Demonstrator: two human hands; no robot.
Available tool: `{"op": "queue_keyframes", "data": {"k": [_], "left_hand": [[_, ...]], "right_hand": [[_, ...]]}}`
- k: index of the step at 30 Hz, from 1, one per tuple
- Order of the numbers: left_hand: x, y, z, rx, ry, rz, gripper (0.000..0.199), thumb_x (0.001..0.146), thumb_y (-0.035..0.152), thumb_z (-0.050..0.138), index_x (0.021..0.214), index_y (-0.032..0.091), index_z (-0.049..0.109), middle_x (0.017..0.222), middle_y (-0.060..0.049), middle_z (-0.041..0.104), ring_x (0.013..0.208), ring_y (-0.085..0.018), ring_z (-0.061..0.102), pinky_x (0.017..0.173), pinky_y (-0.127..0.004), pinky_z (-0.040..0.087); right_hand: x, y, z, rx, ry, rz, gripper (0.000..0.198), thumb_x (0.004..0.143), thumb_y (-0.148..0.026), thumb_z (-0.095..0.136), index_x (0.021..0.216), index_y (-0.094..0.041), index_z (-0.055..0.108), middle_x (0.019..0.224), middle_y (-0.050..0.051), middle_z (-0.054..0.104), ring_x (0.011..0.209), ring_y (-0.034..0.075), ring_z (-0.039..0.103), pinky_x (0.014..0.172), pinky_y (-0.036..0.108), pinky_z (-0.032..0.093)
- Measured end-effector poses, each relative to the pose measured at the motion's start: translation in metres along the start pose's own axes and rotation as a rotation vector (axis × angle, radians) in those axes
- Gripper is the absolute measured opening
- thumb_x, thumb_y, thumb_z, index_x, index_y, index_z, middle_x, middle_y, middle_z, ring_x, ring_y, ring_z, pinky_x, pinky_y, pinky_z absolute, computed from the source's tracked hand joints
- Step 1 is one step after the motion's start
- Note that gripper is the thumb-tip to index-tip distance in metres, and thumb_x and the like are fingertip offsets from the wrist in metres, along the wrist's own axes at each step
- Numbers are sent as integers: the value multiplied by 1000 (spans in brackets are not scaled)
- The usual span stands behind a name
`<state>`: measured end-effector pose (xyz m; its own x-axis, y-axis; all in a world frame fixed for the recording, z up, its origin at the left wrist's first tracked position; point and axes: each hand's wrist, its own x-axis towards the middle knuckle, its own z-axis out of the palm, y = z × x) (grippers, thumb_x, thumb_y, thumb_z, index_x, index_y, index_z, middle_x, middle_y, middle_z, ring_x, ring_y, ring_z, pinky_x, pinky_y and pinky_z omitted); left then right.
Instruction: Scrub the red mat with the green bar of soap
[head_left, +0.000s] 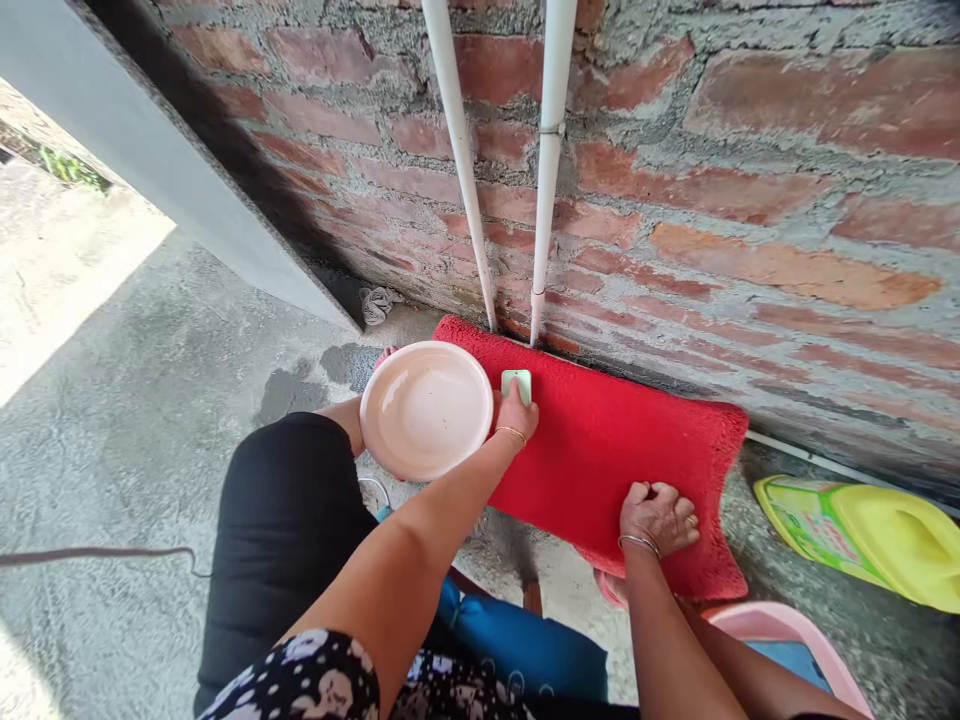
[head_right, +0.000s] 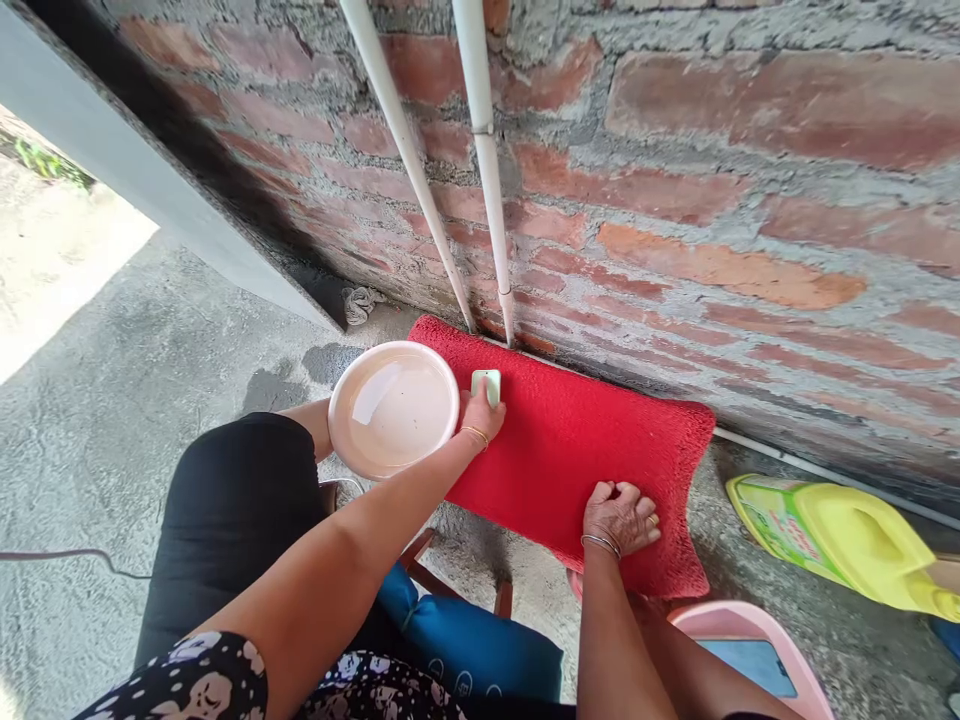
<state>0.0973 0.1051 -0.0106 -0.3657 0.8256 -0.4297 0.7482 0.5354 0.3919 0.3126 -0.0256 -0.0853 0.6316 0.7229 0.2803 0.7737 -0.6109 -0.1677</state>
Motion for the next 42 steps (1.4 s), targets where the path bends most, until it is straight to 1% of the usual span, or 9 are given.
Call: {"op": "queue_keyframes", "data": {"k": [8, 13, 17, 24, 30, 33, 35, 40, 42], "left_hand": [[-47, 2, 33, 211, -350, 503, 72, 72, 41, 57, 139, 37, 29, 125, -9, 40, 108, -27, 45, 88, -39, 42], [11, 6, -4, 127, -25, 201, 63, 79, 40, 50, 138, 26, 32, 117, -11, 44, 97, -23, 52, 90, -35, 40], [28, 21, -7, 177, 40, 29, 66, 80, 38, 49, 141, 22, 28, 119, -15, 42, 102, -26, 51, 88, -37, 40], [-27, 32, 36, 292, -356, 582, 74, 71, 42, 58, 138, 38, 28, 126, -7, 37, 111, -26, 43, 86, -36, 42], [22, 34, -1, 160, -7, 159, 64, 79, 43, 49, 138, 27, 31, 119, -12, 40, 107, -26, 47, 89, -35, 40], [29, 42, -2, 142, 33, 63, 66, 78, 40, 49, 138, 23, 29, 119, -15, 41, 106, -27, 47, 85, -36, 42], [15, 48, 11, 177, -29, 125, 68, 77, 39, 50, 139, 24, 27, 121, -15, 40, 107, -28, 46, 83, -37, 43], [-25, 48, 41, 268, -364, 596, 69, 73, 41, 56, 137, 34, 30, 125, -8, 38, 110, -26, 43, 86, -37, 42], [-19, 44, 35, 230, -341, 574, 66, 74, 42, 56, 136, 36, 32, 124, -7, 38, 110, -25, 44, 89, -35, 41]], "right_hand": [[-1, 1, 2, -14, 21, -11, 22, 77, -39, 51, 80, -19, 61, 83, 9, 53, 79, 26, 47, 63, 34, 26], [0, -1, -1, 9, -8, 7, 22, 77, -38, 51, 80, -18, 61, 83, 9, 53, 79, 25, 47, 65, 35, 27], [1, -3, -4, -12, -22, 7, 23, 77, -38, 51, 81, -18, 61, 83, 9, 52, 78, 25, 46, 65, 35, 28], [1, -2, -2, -20, -10, -6, 22, 78, -37, 51, 81, -19, 61, 82, 9, 52, 78, 25, 45, 65, 35, 27], [1, -1, -1, -13, -13, -1, 21, 76, -37, 51, 81, -19, 61, 82, 8, 51, 78, 24, 45, 65, 35, 27], [1, -2, -2, -29, -16, -4, 21, 76, -37, 51, 81, -19, 61, 82, 8, 50, 78, 24, 45, 64, 35, 27], [1, -2, -3, -35, -17, -3, 21, 77, -38, 51, 80, -19, 61, 82, 8, 50, 78, 24, 45, 65, 35, 27], [1, -3, -3, -16, -12, 2, 20, 77, -37, 52, 80, -19, 60, 82, 8, 50, 78, 24, 45, 65, 35, 27], [1, -3, -2, -24, -9, -2, 20, 76, -37, 52, 80, -19, 60, 82, 8, 51, 78, 24, 46, 65, 35, 27]]}}
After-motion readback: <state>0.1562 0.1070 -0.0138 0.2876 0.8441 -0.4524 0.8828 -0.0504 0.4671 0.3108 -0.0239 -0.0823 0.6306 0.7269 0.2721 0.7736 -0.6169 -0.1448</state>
